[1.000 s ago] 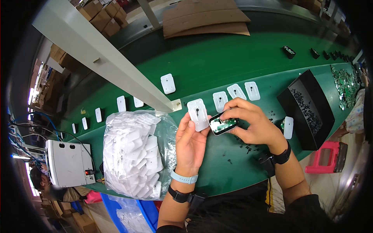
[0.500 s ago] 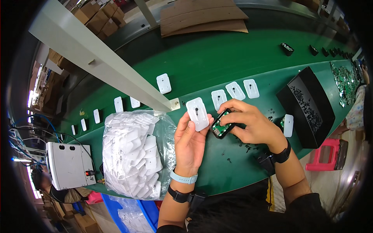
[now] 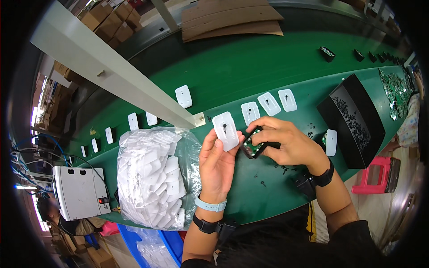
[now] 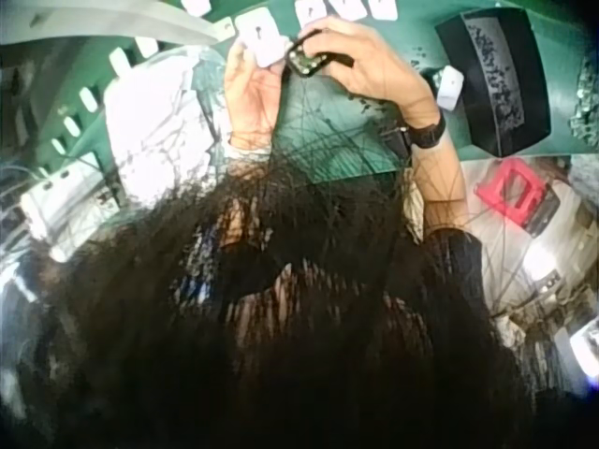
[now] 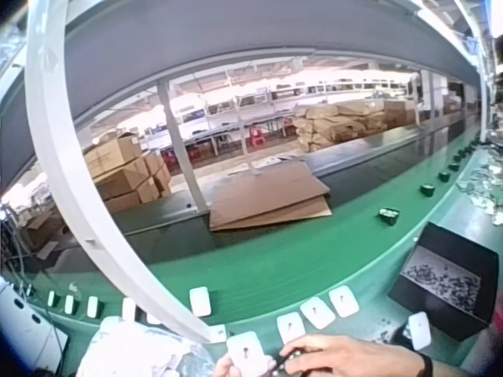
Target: The person assembles small white electronic devices by hand on a green workbench. They pick up white plastic casings, insert small black components, and place green circuit boards inside the casings. The person then closes the casings and places the finished units on the table.
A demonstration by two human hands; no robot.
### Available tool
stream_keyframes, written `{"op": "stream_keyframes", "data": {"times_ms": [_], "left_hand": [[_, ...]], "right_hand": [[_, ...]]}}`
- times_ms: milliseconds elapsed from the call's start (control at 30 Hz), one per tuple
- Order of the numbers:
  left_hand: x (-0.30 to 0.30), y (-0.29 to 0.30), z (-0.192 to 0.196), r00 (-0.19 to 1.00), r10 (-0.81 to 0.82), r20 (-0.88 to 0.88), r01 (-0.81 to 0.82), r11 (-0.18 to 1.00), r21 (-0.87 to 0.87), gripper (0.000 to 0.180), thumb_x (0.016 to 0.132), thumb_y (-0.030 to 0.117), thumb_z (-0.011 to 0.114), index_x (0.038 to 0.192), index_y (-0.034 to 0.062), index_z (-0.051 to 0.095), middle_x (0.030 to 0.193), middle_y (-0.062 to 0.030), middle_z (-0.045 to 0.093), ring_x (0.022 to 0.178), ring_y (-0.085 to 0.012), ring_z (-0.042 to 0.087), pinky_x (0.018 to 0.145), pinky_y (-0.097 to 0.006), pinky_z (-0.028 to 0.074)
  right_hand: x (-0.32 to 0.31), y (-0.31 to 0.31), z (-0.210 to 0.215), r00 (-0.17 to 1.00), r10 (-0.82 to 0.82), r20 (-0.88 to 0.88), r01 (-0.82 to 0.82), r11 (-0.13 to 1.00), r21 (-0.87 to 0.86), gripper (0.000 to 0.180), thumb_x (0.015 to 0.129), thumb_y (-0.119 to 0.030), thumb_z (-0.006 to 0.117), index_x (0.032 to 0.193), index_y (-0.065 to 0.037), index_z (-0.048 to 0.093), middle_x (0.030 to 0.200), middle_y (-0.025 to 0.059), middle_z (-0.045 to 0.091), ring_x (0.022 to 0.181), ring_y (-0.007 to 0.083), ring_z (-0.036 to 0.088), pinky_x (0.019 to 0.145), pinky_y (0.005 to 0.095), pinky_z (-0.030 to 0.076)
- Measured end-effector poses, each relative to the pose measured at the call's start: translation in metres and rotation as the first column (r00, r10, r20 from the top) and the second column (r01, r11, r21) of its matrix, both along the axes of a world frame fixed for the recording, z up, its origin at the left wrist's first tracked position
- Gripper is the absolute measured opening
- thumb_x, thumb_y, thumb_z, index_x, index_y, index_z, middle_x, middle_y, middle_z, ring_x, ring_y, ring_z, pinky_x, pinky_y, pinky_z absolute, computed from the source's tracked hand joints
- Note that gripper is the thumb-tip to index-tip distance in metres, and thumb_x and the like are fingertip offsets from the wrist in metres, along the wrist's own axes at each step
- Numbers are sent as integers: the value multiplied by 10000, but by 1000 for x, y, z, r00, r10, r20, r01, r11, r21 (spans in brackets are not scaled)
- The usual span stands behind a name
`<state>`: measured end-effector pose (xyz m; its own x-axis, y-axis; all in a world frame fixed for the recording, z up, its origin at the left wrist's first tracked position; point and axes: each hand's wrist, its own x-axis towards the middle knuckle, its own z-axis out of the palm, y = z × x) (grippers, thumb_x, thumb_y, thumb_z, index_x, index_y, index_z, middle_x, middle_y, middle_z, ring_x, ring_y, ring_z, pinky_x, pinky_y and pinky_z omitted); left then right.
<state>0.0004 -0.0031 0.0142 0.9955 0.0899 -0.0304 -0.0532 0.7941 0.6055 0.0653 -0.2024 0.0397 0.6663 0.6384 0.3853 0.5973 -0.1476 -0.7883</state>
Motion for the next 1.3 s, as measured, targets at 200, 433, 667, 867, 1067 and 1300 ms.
{"op": "stream_keyframes", "data": {"times_ms": [200,433,667,867,1067,1300], "left_hand": [[1,1,-1,1000,30,-3,-30,999,29,336,1014,105,583,1336,17,557,1298,-139,637,1196,-291,625,1057,-460,477],[-1,1,-2,998,63,24,-66,993,103,297,1007,113,600,1291,27,590,1274,-127,654,1182,-260,622,1044,-450,475],[-2,-2,-2,1000,-12,-7,13,998,65,294,1007,119,606,1285,24,599,1237,-142,677,1173,-301,647,1025,-467,493],[-3,-4,-6,997,-49,56,37,981,189,287,985,103,631,1262,29,619,1224,-134,688,1154,-272,653,1039,-458,495],[-5,-8,-5,997,-61,53,46,968,246,308,968,28,637,1271,-26,617,1234,-156,679,1150,-262,653,1067,-456,485],[-5,-11,-10,1000,-30,3,28,942,334,331,937,-57,642,1266,-64,616,1313,-188,628,1221,-272,611,1076,-430,487]], "right_hand": [[0,1,0,998,-15,-68,21,995,94,346,790,-24,801,1096,-35,642,1090,121,646,933,294,645,825,363,523],[5,-5,0,983,60,-176,-29,985,172,434,802,-52,810,1185,-42,605,1071,88,646,936,223,635,835,340,520],[-8,-4,15,838,112,-535,105,928,359,383,850,-38,785,1192,-15,613,1091,49,645,1050,152,634,934,315,534],[0,-8,7,833,117,-541,68,948,310,411,860,2,753,1235,23,586,1155,79,650,1076,164,647,963,336,524],[0,-5,8,829,8,-559,151,960,238,351,895,-3,718,1219,39,592,1107,90,678,1024,159,668,908,319,550],[-1,3,3,843,-100,-528,263,934,244,322,866,-79,791,1142,15,655,1021,54,688,915,114,652,791,275,570]]}}
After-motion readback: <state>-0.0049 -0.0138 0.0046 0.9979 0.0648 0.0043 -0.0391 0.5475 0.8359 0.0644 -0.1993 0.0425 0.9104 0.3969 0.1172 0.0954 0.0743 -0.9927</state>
